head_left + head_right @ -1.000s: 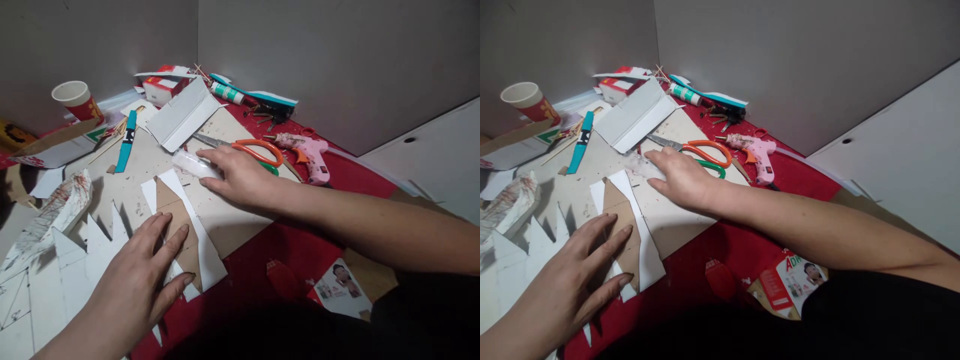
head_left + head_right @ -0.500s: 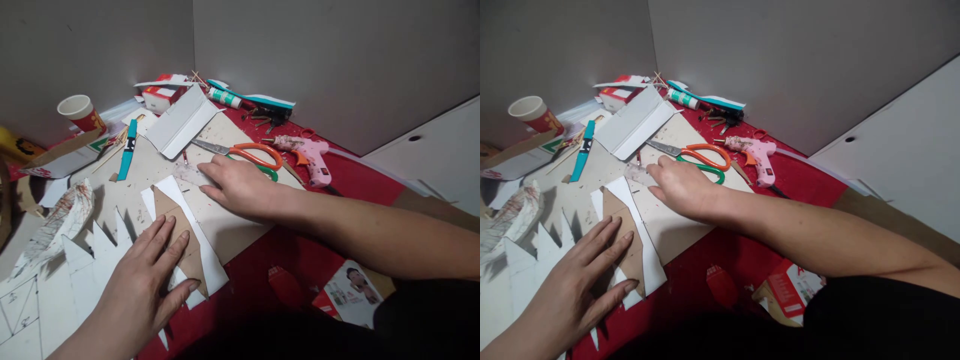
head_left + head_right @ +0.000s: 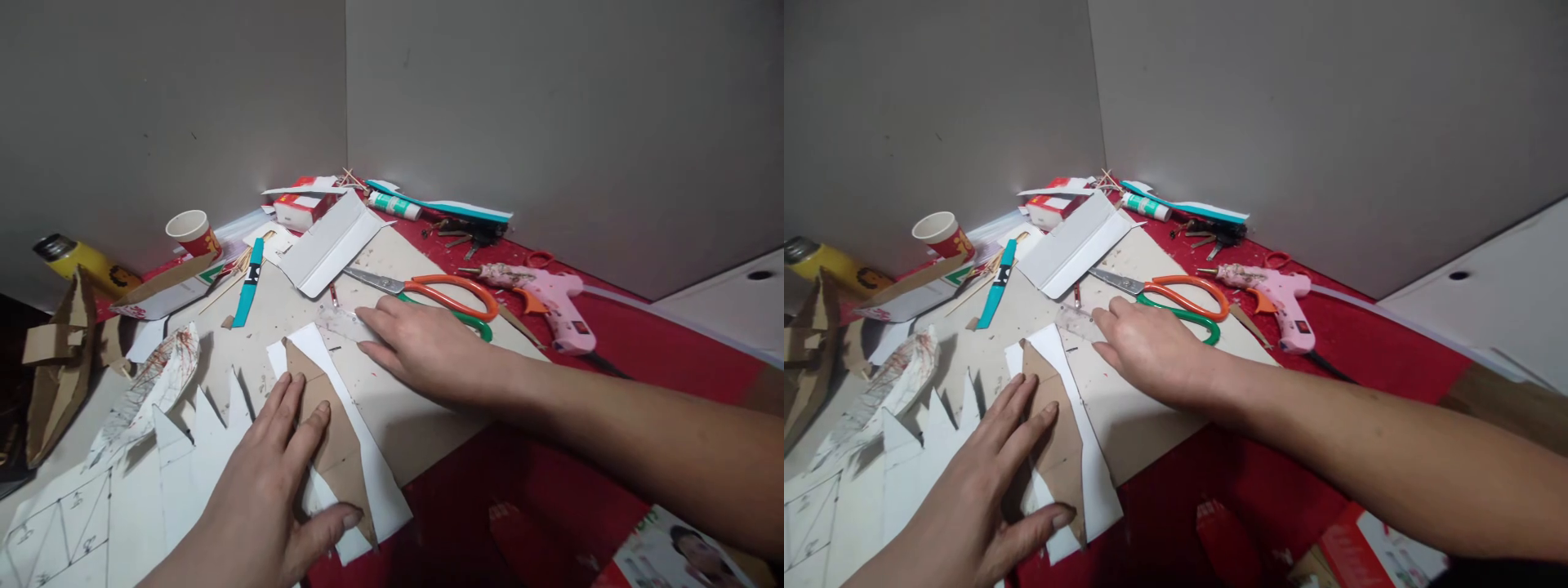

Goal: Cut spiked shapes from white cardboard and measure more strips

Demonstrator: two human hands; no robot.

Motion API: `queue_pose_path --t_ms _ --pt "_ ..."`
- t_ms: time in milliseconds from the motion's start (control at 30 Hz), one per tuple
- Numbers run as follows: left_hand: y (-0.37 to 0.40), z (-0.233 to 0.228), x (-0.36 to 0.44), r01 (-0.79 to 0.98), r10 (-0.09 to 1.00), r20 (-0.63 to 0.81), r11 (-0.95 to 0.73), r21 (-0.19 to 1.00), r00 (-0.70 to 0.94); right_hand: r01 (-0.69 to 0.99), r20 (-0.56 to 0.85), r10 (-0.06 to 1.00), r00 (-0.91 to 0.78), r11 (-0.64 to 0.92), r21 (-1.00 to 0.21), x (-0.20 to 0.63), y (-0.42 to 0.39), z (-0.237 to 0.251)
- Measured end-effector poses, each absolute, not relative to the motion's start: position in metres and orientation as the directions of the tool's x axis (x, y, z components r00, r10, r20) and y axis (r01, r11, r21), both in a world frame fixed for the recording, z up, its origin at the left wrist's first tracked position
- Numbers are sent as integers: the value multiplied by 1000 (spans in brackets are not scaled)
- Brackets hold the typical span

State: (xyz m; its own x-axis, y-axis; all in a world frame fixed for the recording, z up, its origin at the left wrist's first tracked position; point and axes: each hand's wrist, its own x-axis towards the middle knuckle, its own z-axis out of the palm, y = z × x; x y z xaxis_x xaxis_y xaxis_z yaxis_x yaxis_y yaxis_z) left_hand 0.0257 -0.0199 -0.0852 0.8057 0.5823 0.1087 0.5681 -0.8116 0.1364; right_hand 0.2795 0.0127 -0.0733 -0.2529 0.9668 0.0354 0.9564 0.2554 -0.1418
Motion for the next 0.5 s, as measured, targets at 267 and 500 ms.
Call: queue_pose_path --t_ms 267,500 --pt "-14 -83 24 630 636 -12 -762 147 772 958 19 966 -258 258 -124 278 14 -73" --pt "-16 -88 23 640 648 -9 -750 168 762 784 378 786 -489 586 -204 271 6 -73"
